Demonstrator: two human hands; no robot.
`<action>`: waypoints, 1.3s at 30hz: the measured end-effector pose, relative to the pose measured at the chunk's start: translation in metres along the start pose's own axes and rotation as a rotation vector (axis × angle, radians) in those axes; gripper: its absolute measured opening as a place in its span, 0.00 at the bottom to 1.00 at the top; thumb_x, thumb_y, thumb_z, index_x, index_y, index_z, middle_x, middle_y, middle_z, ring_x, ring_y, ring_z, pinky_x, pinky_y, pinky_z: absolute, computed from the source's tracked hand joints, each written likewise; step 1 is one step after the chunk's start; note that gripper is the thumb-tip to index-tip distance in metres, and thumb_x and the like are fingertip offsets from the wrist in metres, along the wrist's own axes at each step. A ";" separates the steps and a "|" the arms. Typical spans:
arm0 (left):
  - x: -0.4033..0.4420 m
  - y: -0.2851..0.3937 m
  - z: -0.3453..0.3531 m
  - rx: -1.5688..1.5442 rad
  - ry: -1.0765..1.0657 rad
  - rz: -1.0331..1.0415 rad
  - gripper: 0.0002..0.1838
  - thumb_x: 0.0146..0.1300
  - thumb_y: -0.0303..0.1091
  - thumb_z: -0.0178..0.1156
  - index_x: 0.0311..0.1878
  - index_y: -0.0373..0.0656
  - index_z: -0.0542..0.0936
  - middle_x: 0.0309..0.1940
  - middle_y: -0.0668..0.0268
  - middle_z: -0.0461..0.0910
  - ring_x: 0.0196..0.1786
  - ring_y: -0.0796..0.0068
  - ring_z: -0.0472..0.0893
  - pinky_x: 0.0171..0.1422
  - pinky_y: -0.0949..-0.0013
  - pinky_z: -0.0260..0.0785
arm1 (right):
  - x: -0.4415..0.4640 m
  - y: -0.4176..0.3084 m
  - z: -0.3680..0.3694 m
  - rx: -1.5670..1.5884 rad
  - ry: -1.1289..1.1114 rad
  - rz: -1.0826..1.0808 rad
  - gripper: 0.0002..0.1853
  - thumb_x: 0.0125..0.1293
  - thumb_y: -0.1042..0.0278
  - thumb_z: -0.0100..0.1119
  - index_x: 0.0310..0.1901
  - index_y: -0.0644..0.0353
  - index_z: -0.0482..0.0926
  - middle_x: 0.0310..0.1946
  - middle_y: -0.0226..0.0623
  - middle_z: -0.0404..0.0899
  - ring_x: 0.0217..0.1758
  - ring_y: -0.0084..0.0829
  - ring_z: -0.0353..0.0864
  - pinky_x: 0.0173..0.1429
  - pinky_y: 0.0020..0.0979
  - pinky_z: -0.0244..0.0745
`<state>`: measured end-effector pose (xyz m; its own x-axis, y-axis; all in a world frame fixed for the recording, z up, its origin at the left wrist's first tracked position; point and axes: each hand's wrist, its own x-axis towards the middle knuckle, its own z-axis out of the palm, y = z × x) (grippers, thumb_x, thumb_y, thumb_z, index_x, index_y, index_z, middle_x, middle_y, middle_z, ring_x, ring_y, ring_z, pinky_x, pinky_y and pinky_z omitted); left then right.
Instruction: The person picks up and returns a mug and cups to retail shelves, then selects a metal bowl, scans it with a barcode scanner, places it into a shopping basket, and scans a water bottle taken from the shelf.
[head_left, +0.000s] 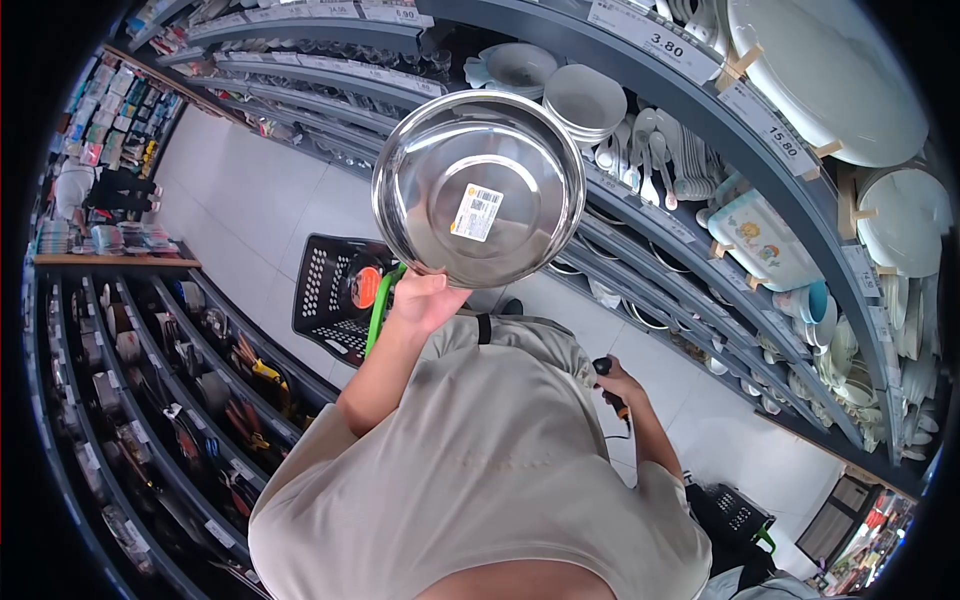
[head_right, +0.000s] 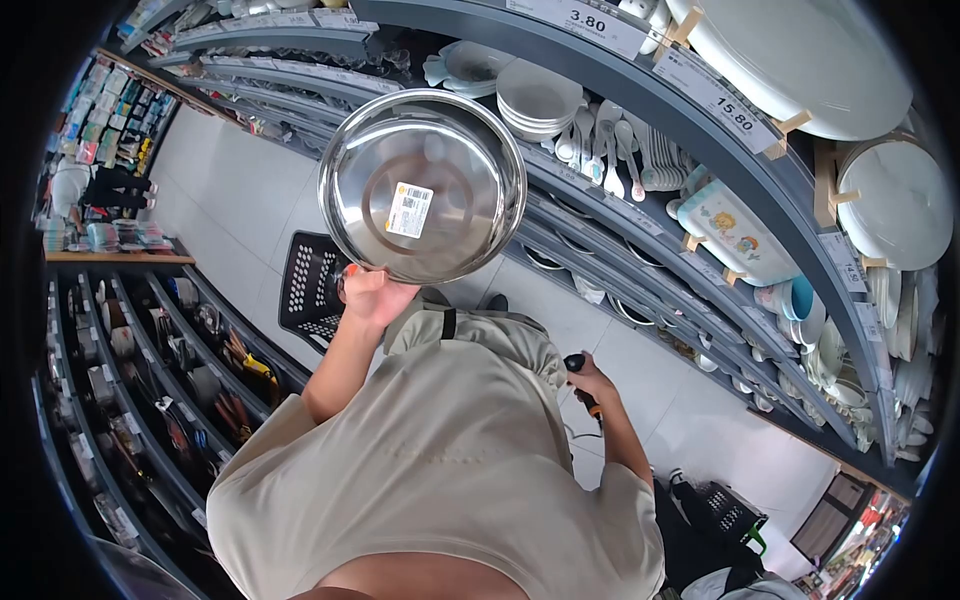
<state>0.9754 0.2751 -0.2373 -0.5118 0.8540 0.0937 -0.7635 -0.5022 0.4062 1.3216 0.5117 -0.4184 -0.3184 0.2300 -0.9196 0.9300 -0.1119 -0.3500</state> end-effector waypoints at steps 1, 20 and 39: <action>-0.001 0.000 0.000 -0.003 0.008 0.006 0.34 0.52 0.25 0.62 0.66 0.42 0.68 0.65 0.61 0.70 0.68 0.63 0.68 0.73 0.54 0.53 | -0.017 -0.010 -0.007 -0.101 -0.113 -0.044 0.51 0.51 0.51 0.70 0.70 0.55 0.48 0.33 0.39 0.76 0.19 0.26 0.72 0.24 0.28 0.70; -0.020 0.017 -0.007 0.047 0.145 0.090 0.35 0.50 0.25 0.62 0.65 0.40 0.68 0.63 0.59 0.72 0.66 0.61 0.70 0.72 0.53 0.57 | -0.026 -0.129 -0.006 -0.160 -0.650 -0.315 0.46 0.43 0.79 0.59 0.70 0.52 0.57 0.28 0.32 0.73 0.22 0.20 0.70 0.25 0.23 0.66; -0.113 0.091 -0.082 0.203 0.501 0.406 0.27 0.56 0.23 0.60 0.62 0.36 0.69 0.58 0.57 0.76 0.61 0.61 0.74 0.70 0.54 0.61 | 0.080 -0.056 0.074 -0.429 0.249 -0.234 0.16 0.64 0.65 0.43 0.44 0.69 0.75 0.48 0.58 0.79 0.48 0.54 0.80 0.50 0.48 0.75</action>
<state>0.9312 0.1221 -0.2856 -0.9007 0.4120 -0.1379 -0.4080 -0.6928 0.5946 1.2307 0.4653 -0.4855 -0.5214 0.4291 -0.7376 0.8474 0.3623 -0.3882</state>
